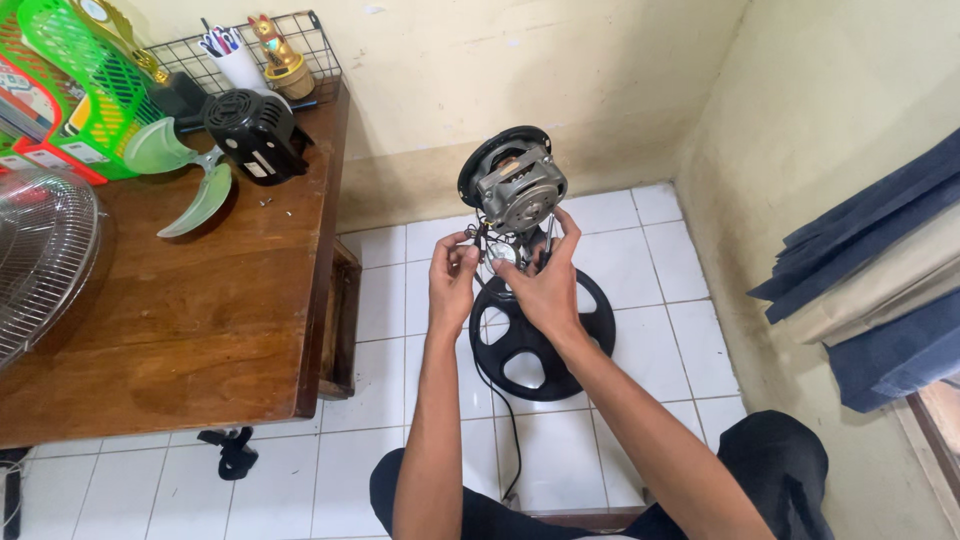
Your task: The person assembles an electric fan by hand, using a screwdriver to tighten screws on the motor housing and then fitting the black motor cover onto the fan stand.
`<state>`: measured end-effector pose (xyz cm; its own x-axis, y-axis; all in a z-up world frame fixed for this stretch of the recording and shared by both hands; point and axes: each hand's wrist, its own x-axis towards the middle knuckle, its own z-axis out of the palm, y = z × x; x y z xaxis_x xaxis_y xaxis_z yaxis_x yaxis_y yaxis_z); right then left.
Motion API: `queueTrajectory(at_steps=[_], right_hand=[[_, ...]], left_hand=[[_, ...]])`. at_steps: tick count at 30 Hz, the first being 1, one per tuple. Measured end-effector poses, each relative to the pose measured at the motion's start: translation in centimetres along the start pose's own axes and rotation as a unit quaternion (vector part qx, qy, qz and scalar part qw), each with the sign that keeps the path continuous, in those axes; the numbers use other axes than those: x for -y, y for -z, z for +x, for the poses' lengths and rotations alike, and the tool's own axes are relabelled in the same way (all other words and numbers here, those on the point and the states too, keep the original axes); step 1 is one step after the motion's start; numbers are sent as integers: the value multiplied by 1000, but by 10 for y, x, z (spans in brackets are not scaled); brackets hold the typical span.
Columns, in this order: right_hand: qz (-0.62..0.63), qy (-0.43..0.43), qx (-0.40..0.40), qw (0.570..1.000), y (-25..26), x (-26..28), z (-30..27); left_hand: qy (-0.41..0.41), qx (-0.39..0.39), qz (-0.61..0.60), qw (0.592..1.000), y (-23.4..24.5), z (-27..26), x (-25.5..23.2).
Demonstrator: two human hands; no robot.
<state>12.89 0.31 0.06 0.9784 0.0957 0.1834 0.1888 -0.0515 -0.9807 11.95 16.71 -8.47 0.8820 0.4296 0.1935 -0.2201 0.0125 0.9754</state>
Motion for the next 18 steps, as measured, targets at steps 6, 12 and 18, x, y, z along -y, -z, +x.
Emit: queueTrajectory(at_steps=[6, 12, 18], right_hand=[[-19, -46, 18, 999, 15, -8, 8], [127, -169, 97, 973, 47, -17, 36], [172, -241, 141, 945, 75, -22, 54]], left_hand=[[-10, -7, 9, 1000, 7, 2, -14], [-12, -52, 76, 996, 8, 6, -27], [-52, -60, 95, 992, 5, 14, -21]])
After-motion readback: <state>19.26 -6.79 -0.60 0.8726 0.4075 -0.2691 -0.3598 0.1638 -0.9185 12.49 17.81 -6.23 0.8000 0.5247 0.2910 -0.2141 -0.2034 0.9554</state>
